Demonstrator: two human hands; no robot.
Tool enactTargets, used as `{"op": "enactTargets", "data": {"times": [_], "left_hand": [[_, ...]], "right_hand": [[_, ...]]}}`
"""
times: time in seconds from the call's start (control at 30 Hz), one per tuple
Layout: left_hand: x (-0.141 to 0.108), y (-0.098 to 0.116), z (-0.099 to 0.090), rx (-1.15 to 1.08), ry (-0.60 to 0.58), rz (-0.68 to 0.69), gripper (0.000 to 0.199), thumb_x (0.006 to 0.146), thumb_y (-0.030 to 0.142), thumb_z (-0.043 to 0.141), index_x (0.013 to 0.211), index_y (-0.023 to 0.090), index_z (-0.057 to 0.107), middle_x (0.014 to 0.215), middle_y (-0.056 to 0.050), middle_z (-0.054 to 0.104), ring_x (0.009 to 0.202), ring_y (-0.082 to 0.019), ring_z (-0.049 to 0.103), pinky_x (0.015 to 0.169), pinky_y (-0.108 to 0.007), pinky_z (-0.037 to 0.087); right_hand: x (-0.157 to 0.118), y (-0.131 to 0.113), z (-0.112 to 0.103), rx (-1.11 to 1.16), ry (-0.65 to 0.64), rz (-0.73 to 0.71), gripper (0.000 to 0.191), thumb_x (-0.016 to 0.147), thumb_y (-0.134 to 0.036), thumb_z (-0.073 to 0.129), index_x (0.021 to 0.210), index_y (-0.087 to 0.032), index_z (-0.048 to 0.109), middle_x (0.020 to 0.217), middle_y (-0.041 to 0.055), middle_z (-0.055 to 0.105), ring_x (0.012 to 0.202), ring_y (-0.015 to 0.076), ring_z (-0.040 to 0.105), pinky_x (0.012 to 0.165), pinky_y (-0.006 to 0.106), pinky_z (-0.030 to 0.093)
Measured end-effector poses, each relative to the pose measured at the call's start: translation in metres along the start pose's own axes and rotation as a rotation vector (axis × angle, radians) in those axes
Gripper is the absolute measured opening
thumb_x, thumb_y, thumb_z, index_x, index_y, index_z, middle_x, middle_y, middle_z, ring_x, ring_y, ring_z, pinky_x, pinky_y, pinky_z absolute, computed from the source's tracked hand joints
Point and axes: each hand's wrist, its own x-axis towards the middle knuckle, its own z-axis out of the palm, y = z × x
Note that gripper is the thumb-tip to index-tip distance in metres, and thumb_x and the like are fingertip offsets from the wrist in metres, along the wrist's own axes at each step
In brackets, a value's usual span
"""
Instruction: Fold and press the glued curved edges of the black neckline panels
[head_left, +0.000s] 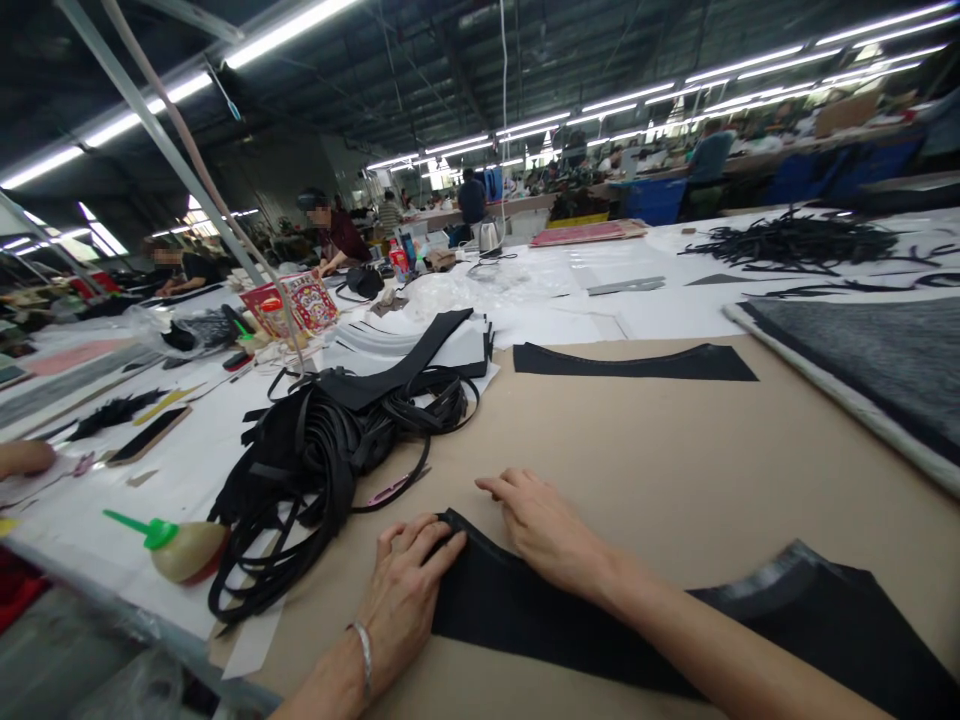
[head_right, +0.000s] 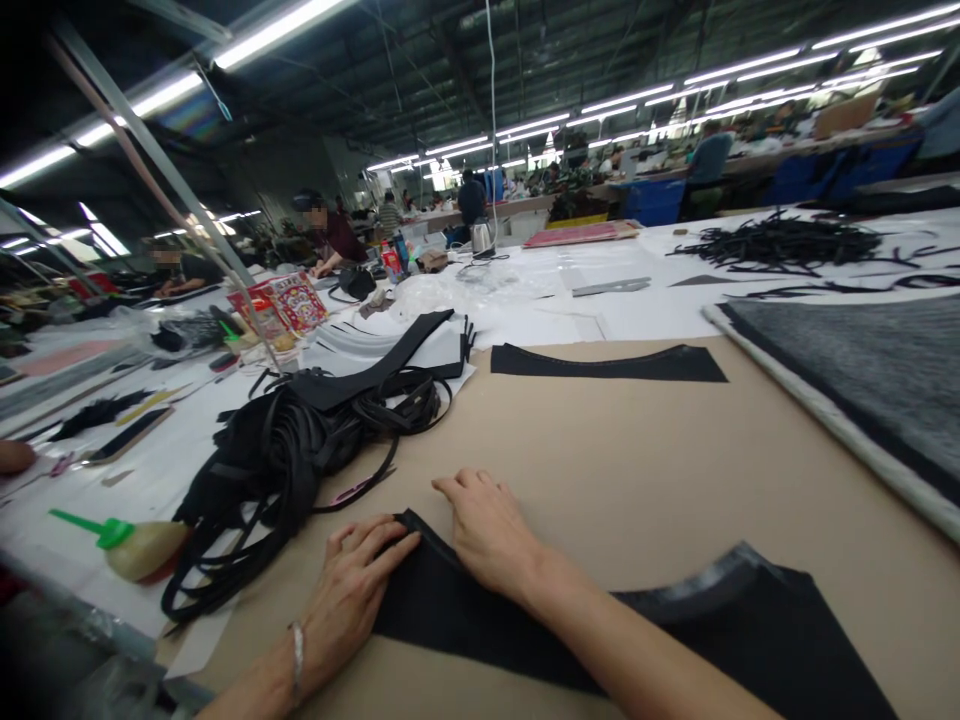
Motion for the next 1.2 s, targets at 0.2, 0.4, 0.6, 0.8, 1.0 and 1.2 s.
{"op": "enactTargets", "data": {"times": [0.2, 0.4, 0.6, 0.8, 1.0, 1.2], "left_hand": [[0.014, 0.006, -0.005, -0.02, 0.018, -0.107, 0.034, 0.088, 0.008, 0.04, 0.114, 0.023, 0.056, 0.107, -0.003, 0.064, 0.106, -0.019, 0.053, 0.089, -0.037, 0.032], [0.032, 0.0, -0.001, 0.0, -0.016, -0.021, 0.035, 0.087, 0.008, 0.042, 0.112, 0.024, 0.06, 0.11, -0.003, 0.065, 0.108, -0.019, 0.052, 0.091, -0.038, 0.032], [0.026, -0.01, 0.004, 0.007, -0.014, 0.062, 0.039, 0.087, 0.008, 0.041, 0.113, 0.028, 0.061, 0.111, 0.0, 0.067, 0.112, -0.02, 0.052, 0.094, -0.041, 0.027], [0.014, -0.006, 0.001, 0.085, -0.03, 0.14, 0.047, 0.084, 0.005, 0.039, 0.125, 0.023, 0.054, 0.126, 0.0, 0.061, 0.12, -0.019, 0.047, 0.101, -0.039, 0.024], [0.019, -0.002, -0.001, 0.065, -0.004, 0.046, 0.042, 0.085, 0.004, 0.04, 0.112, 0.027, 0.061, 0.12, 0.001, 0.063, 0.123, -0.022, 0.044, 0.1, -0.044, 0.023], [0.033, 0.024, -0.004, -0.091, 0.003, -0.124, 0.028, 0.089, 0.014, 0.045, 0.11, 0.026, 0.058, 0.108, -0.001, 0.064, 0.108, -0.019, 0.052, 0.094, -0.041, 0.03]], "right_hand": [[-0.043, -0.003, -0.002, 0.018, -0.02, 0.036, 0.029, 0.086, -0.023, 0.055, 0.115, -0.021, 0.058, 0.107, 0.0053, 0.059, 0.102, 0.024, 0.049, 0.088, 0.038, 0.037], [-0.04, -0.017, 0.007, -0.084, 0.007, 0.056, 0.02, 0.083, -0.02, 0.06, 0.103, -0.018, 0.059, 0.106, 0.0062, 0.059, 0.102, 0.0262, 0.049, 0.092, 0.043, 0.034], [-0.039, -0.019, 0.009, -0.092, -0.016, 0.093, 0.016, 0.084, -0.017, 0.058, 0.1, -0.017, 0.058, 0.104, 0.0063, 0.06, 0.102, 0.0258, 0.05, 0.093, 0.044, 0.035], [-0.038, -0.017, 0.011, -0.076, -0.007, 0.112, 0.014, 0.084, -0.019, 0.061, 0.097, -0.018, 0.058, 0.103, 0.0065, 0.061, 0.101, 0.0257, 0.051, 0.091, 0.042, 0.035], [-0.042, -0.013, 0.003, -0.058, -0.056, 0.133, 0.016, 0.083, -0.025, 0.065, 0.096, -0.017, 0.058, 0.1, 0.0064, 0.063, 0.097, 0.0252, 0.054, 0.086, 0.04, 0.037], [-0.052, -0.003, 0.001, -0.015, -0.037, 0.095, 0.012, 0.086, -0.019, 0.056, 0.097, -0.018, 0.058, 0.098, 0.0054, 0.063, 0.096, 0.0237, 0.054, 0.085, 0.038, 0.036]]}}
